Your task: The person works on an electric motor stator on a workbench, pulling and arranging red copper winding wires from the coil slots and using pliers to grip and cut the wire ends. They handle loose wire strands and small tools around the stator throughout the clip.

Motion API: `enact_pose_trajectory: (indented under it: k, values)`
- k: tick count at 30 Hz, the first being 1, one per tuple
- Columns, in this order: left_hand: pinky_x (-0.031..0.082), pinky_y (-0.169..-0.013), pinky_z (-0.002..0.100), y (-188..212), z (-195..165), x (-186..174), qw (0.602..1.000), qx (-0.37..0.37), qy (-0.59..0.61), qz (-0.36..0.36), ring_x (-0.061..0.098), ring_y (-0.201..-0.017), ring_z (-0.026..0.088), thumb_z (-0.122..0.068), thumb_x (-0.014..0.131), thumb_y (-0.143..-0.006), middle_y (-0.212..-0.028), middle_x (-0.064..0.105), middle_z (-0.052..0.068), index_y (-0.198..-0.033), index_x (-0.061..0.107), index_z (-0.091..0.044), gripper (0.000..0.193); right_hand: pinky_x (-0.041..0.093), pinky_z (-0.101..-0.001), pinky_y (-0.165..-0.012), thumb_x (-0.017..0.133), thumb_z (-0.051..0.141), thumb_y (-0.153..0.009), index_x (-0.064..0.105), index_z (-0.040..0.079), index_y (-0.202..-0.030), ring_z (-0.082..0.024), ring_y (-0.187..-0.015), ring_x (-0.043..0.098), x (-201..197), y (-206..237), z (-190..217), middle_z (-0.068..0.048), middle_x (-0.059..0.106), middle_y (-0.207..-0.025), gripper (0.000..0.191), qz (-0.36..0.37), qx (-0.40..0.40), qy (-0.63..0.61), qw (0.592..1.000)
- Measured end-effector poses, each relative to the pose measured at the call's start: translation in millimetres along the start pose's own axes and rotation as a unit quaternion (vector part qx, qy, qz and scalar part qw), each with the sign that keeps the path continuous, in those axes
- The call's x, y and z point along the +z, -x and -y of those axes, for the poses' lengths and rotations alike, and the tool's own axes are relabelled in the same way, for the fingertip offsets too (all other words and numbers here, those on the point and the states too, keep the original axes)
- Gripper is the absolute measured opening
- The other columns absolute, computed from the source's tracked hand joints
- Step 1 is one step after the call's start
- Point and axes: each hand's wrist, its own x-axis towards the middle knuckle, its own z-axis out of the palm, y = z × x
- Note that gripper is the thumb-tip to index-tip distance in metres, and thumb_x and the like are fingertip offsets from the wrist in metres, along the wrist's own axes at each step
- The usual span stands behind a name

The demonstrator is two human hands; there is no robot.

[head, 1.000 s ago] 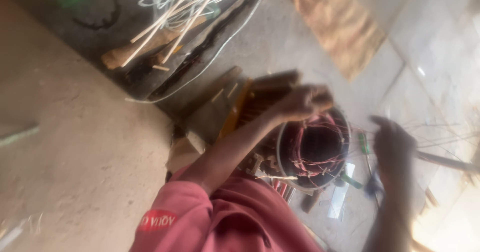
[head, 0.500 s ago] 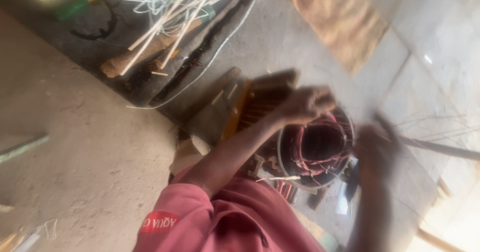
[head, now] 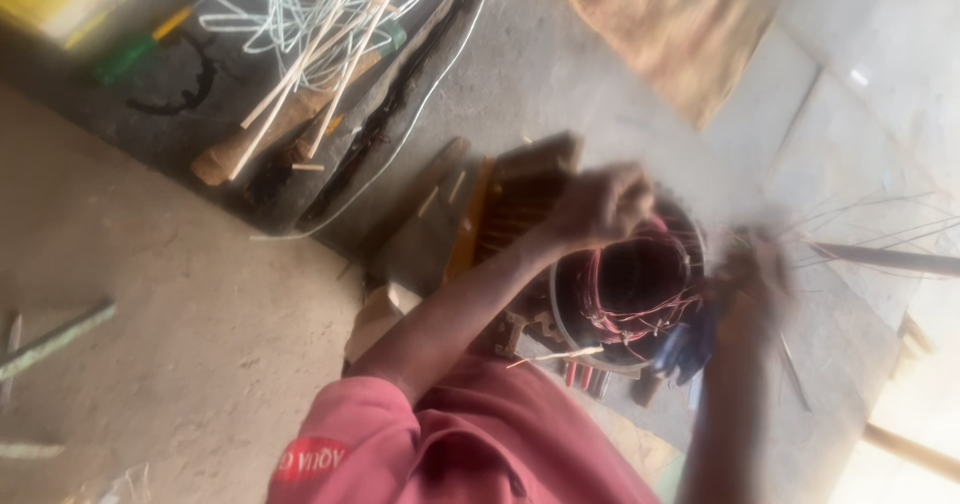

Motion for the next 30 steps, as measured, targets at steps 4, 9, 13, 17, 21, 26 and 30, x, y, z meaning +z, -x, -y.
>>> enact_pose_trajectory:
  k: [4, 9, 13, 17, 21, 26, 30]
  values:
    - [0.055, -0.048, 0.025, 0.6, -2.2, -0.8, 1.000, 0.005, -0.022, 0.005, 0.067, -0.066, 0.015, -0.006, 0.057, -0.098, -0.073, 0.066, 0.008, -0.081, 0.058, -0.007, 0.017, 0.046, -0.0224, -0.048, 0.057, 0.014, -0.104, 0.062, 0.007, -0.125, -0.008, -0.060, 0.056, 8.9, 17.1, -3.9, 0.000, 0.062, -0.083, 0.023, 0.025, 0.024, 0.066, 0.997]
    - [0.057, -0.053, 0.024, -1.8, -1.4, 3.8, 0.989, 0.139, -0.043, -0.038, 0.064, -0.060, 0.019, -0.011, 0.071, -0.092, -0.075, 0.066, 0.008, -0.086, 0.060, -0.005, 0.014, 0.045, -0.0241, -0.047, 0.058, 0.016, -0.107, 0.059, 0.000, -0.122, -0.009, -0.057, 0.051, 31.7, 8.7, -25.1, -0.003, 0.060, -0.082, 0.022, 0.143, 0.143, -0.009, 0.979]
    - [0.055, -0.050, 0.025, 0.3, -0.3, 2.8, 0.996, 0.089, -0.024, 0.002, 0.074, -0.076, 0.019, -0.008, 0.065, -0.098, -0.074, 0.064, 0.009, -0.080, 0.057, -0.007, 0.019, 0.043, -0.0245, -0.044, 0.060, 0.015, -0.106, 0.061, 0.002, -0.127, -0.009, -0.056, 0.051, 15.6, 3.1, -15.4, -0.001, 0.059, -0.079, 0.024, 0.019, 0.074, 0.039, 0.996]
    - [0.058, -0.047, 0.023, 3.2, 1.6, -1.3, 0.999, 0.032, 0.008, 0.015, 0.078, -0.077, 0.021, -0.005, 0.058, -0.099, -0.084, 0.068, 0.007, -0.086, 0.058, -0.007, 0.013, 0.049, -0.0264, -0.045, 0.061, 0.016, -0.100, 0.057, 0.011, -0.127, -0.011, -0.054, 0.056, 0.0, 4.8, -7.8, -0.002, 0.058, -0.073, 0.027, -0.015, 0.006, 0.037, 0.999]
    - [0.061, -0.055, 0.022, -0.6, 5.8, 0.9, 0.996, 0.081, 0.018, -0.016, 0.076, -0.077, 0.020, -0.008, 0.060, -0.102, -0.082, 0.067, 0.007, -0.089, 0.059, -0.008, 0.013, 0.048, -0.0236, -0.046, 0.065, 0.022, -0.101, 0.061, 0.006, -0.124, -0.009, -0.056, 0.058, 11.2, -5.5, -27.7, -0.005, 0.067, -0.083, 0.028, 0.075, 0.010, 0.177, 0.981]
    - [0.059, -0.058, 0.028, -4.6, 14.2, 3.7, 0.985, 0.163, -0.056, -0.030, 0.067, -0.064, 0.020, -0.016, 0.073, -0.093, -0.077, 0.068, 0.008, -0.091, 0.062, -0.006, 0.016, 0.041, -0.0281, -0.043, 0.061, 0.034, -0.107, 0.071, 0.003, -0.114, -0.013, -0.052, 0.050, 33.6, -21.4, -45.5, -0.011, 0.066, -0.079, 0.034, 0.069, -0.008, 0.369, 0.927]
    - [0.061, -0.058, 0.029, -2.1, 20.0, 2.4, 0.990, 0.128, -0.056, -0.029, 0.066, -0.067, 0.018, -0.025, 0.072, -0.096, -0.080, 0.067, 0.008, -0.085, 0.059, -0.007, 0.025, 0.045, -0.0323, -0.054, 0.063, 0.034, -0.106, 0.072, 0.003, -0.112, -0.016, -0.062, 0.055, 13.4, -22.2, -3.7, -0.012, 0.068, -0.083, 0.033, 0.018, -0.125, 0.378, 0.917]
